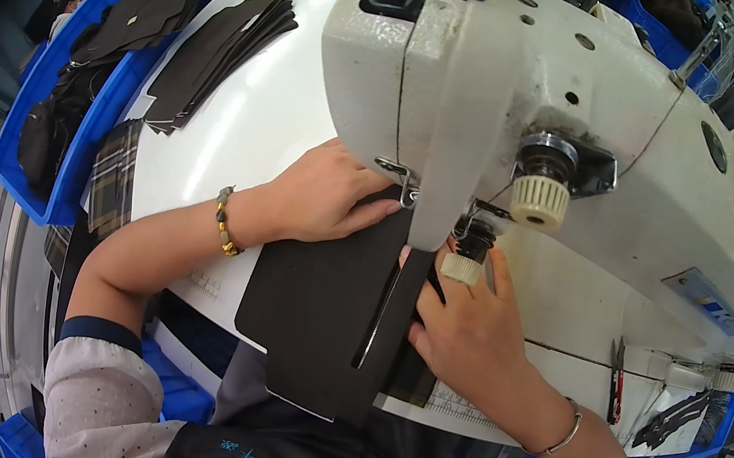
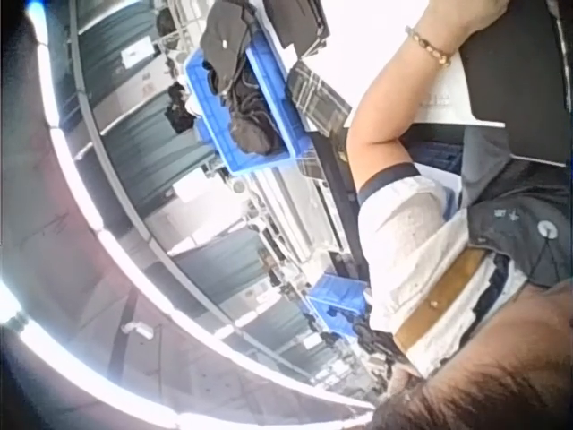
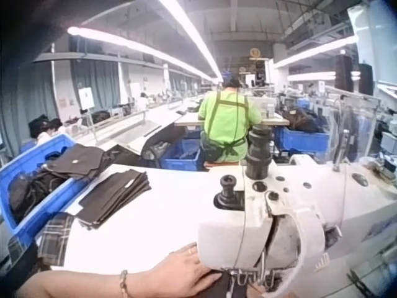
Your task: Sewing zippers onto fabric or leather panels using an industrial sewing machine.
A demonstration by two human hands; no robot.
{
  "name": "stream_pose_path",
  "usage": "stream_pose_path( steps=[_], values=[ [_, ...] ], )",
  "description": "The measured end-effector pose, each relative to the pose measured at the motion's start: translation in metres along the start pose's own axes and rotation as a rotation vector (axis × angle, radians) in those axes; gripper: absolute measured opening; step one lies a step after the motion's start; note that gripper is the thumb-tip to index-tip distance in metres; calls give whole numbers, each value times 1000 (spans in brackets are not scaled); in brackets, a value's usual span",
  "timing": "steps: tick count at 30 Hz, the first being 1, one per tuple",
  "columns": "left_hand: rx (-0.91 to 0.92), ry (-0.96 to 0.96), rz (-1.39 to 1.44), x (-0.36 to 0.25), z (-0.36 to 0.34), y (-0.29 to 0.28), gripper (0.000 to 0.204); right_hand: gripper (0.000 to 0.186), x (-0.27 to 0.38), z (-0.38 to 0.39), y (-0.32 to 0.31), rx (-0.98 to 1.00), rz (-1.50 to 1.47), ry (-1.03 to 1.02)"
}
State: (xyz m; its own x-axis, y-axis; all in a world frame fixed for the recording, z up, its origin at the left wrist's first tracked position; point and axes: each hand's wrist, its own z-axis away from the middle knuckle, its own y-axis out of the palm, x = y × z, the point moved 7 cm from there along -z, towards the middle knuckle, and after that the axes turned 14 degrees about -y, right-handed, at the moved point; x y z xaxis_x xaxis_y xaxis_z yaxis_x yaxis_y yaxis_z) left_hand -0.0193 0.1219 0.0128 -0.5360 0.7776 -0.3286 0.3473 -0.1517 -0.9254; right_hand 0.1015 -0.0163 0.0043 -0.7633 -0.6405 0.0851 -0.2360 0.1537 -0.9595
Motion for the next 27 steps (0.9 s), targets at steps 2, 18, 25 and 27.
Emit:
stream_pose_path(
  steps=[2,18,25,27],
  values=[
    [-33,23,-18,-10,8,-4,36,69,-3,2,2,9,-29,13],
    [-9,18,10,-34,43,8,52,62,0,-3,-4,25,14,9],
    [-40,37,-42,-37,42,8,49,60,0,-3,-5,52,-35,-2],
    [-43,40,-46,-37,41,8,49,60,0,-3,-5,52,-44,1]
  ],
)
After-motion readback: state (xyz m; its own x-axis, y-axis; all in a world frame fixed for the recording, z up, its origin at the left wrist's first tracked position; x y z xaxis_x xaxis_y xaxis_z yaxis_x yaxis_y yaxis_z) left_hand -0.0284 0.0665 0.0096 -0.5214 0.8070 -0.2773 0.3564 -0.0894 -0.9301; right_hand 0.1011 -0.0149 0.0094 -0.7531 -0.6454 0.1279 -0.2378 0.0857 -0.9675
